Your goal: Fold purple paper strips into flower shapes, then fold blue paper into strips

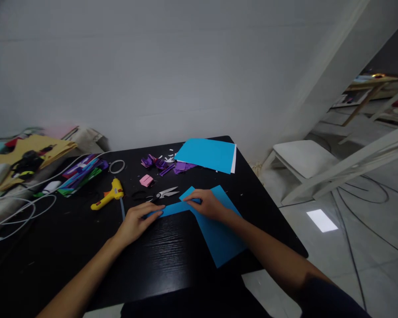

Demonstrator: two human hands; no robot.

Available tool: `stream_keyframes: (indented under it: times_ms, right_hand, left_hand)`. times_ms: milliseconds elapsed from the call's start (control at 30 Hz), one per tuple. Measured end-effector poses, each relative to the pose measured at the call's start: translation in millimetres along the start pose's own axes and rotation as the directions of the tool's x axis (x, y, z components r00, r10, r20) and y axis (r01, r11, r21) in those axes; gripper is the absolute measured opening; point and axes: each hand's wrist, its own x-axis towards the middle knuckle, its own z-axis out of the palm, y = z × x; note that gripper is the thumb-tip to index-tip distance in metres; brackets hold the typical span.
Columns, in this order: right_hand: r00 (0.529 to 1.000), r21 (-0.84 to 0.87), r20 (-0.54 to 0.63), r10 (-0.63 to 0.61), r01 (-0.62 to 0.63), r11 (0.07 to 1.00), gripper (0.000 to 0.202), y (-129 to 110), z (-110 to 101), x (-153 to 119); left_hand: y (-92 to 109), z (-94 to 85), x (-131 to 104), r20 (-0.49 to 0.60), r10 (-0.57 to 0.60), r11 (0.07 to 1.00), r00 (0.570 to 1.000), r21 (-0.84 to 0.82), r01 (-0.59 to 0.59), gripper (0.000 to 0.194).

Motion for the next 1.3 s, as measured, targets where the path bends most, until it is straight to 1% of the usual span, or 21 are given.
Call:
stream_keyframes:
  times_ms: [133, 233, 300, 400, 533, 633, 733, 800, 867, 967, 1067, 1167, 1300]
  right_hand:
    - [1.0, 0.008, -0.005, 0.019, -0.019, 1.0, 0.017, 1.6, 2.2, 1.7]
    - [0.998, 0.015, -0.02, 0.061, -0.061, 0.998, 0.018, 2.1, 4.0, 2.2]
    - [0.997, -0.001, -0.014, 0.08, -0.08, 0.997, 0.021, 2.6, 4.6, 2.3]
    - [0.998, -0.046, 0.003, 0.068, -0.068, 0.997, 0.023, 4.8, 2.6, 2.9]
    - [0.999, -0.1, 0.007, 0.053, -0.052, 0.994, 0.018, 9.7, -6.4, 4.4]
    - [0.997, -0.127, -0.029, 0.068, -0.071, 0.989, 0.026, 11.8, -13.2, 4.6]
    - [0.999, -0.137, -0.04, 0.019, -0.024, 0.99, 0.031, 9.2, -15.5, 3.7]
    - [0.999, -0.115, -0.019, -0.034, 0.031, 0.993, 0.032, 5.4, -14.2, 3.0]
    - [0.999, -0.08, 0.003, -0.045, 0.045, 0.996, 0.029, 1.6, -11.8, 2.4]
    - [1.0, -0.045, 0.026, 0.012, -0.011, 0.999, 0.018, -2.1, -8.9, 2.1]
    - [0.999, -0.048, 0.038, 0.039, -0.037, 0.998, 0.014, -3.5, -9.1, 2.3]
    - [0.998, -0.057, 0.053, 0.018, -0.015, 0.998, 0.014, -4.1, -11.0, 2.1]
    - [0.995, -0.084, 0.094, -0.036, 0.044, 0.995, 0.02, -4.6, -11.2, 0.7]
  left_hand:
    - [-3.9, 2.1, -0.5, 0.0, -0.022, 1.0, 1.0, 0.013, 0.022, 0.023]
    - [-6.0, 2.3, -1.0, -0.047, -0.066, 0.997, 0.997, 0.029, 0.067, 0.026]
    - [-6.7, 1.9, -1.2, -0.061, -0.071, 0.997, 0.996, 0.028, 0.073, 0.025]
    - [-6.2, 0.9, -1.1, -0.061, -0.046, 0.999, 0.997, 0.024, 0.047, 0.016]
    - [-3.4, 0.5, -0.3, -0.074, -0.001, 1.0, 0.997, 0.008, 0.002, 0.013]
    - [-1.0, 0.7, -0.2, -0.062, 0.024, 1.0, 0.998, 0.002, -0.024, 0.013]
    - [0.7, 0.9, -0.9, -0.073, 0.013, 1.0, 0.997, 0.015, -0.011, 0.014]
    - [0.9, 0.9, -1.5, -0.088, -0.01, 0.999, 0.996, 0.032, 0.013, 0.014]
    - [0.3, 1.1, -2.0, -0.094, -0.031, 0.999, 0.995, 0.038, 0.035, 0.015]
    - [-0.7, 1.8, -2.4, -0.067, -0.053, 0.998, 0.996, 0.031, 0.055, 0.017]
    - [0.3, 2.9, -1.9, -0.014, -0.057, 0.998, 0.998, 0.028, 0.057, 0.018]
    - [2.9, 3.5, -1.1, 0.038, -0.058, 0.998, 0.998, 0.038, 0.056, 0.018]
    - [4.5, 3.1, -0.6, 0.051, -0.055, 0.997, 0.997, 0.057, 0.052, 0.02]
